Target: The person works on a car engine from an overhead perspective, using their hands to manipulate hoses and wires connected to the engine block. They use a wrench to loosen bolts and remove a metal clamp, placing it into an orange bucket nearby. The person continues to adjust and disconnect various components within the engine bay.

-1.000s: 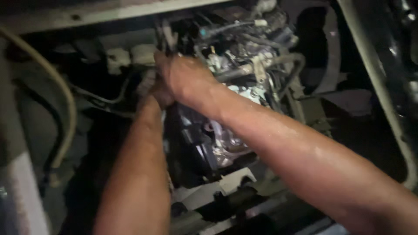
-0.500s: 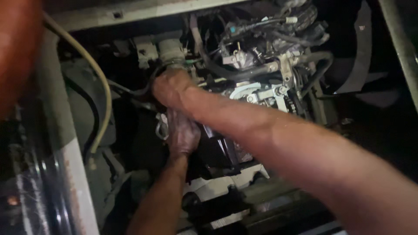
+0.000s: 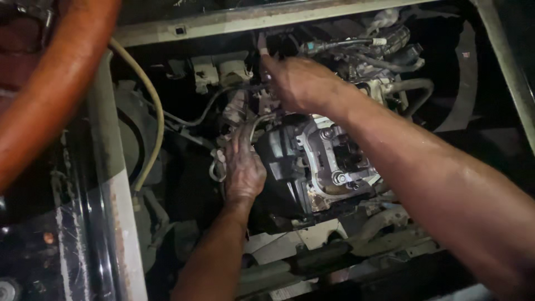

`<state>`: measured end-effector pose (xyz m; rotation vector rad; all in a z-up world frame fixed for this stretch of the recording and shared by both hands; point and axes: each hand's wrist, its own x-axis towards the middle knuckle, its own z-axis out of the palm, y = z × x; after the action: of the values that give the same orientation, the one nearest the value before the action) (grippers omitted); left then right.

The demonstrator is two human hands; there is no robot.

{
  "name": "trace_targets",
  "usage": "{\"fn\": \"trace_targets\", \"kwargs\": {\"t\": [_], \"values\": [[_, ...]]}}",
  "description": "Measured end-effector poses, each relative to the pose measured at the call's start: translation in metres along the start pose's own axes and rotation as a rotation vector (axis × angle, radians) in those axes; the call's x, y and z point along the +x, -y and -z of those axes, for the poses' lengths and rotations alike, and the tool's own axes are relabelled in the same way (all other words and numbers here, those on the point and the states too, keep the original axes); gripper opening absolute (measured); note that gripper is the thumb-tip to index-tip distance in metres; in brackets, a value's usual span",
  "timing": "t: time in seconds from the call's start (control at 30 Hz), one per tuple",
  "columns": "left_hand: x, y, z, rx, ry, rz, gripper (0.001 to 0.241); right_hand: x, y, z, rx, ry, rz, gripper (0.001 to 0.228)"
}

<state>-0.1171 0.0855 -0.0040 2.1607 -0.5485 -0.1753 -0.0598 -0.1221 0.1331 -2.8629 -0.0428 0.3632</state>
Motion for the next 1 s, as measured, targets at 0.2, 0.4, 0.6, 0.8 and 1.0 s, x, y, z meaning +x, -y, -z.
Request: {"fn": "trace_targets", "kwargs": {"t": [0.2,0.4,0.6,0.8,1.0], "values": [[0.0,0.0,0.006,-0.012,0.014,0.025,0.067,-0.012,-0.008,-0.01,0.032,-0.079,-0.011,0.065],[0.003,0.003,0.001,-0.016,-0.069,-0.076,0.065,-0.007,-0.006,-0.019,-0.054,-0.095,0.003,0.076],[0.028,-0.005,0.006,0.076,-0.112,-0.315,0.044,-0.005,-0.005,-0.003,-0.012,-0.007,-0.017,0.058],[0.13,-0.026,-0.023,0.088,0.461,0.086,0.04,-0.013,-0.019,-0.025,-0.003,-0.144,0.036,0.055],[0.165,-0.011,-0.035,0.224,0.632,0.198,0.048,-0.009,-0.023,-0.026,0.007,-0.187,0.074,0.07]]}}
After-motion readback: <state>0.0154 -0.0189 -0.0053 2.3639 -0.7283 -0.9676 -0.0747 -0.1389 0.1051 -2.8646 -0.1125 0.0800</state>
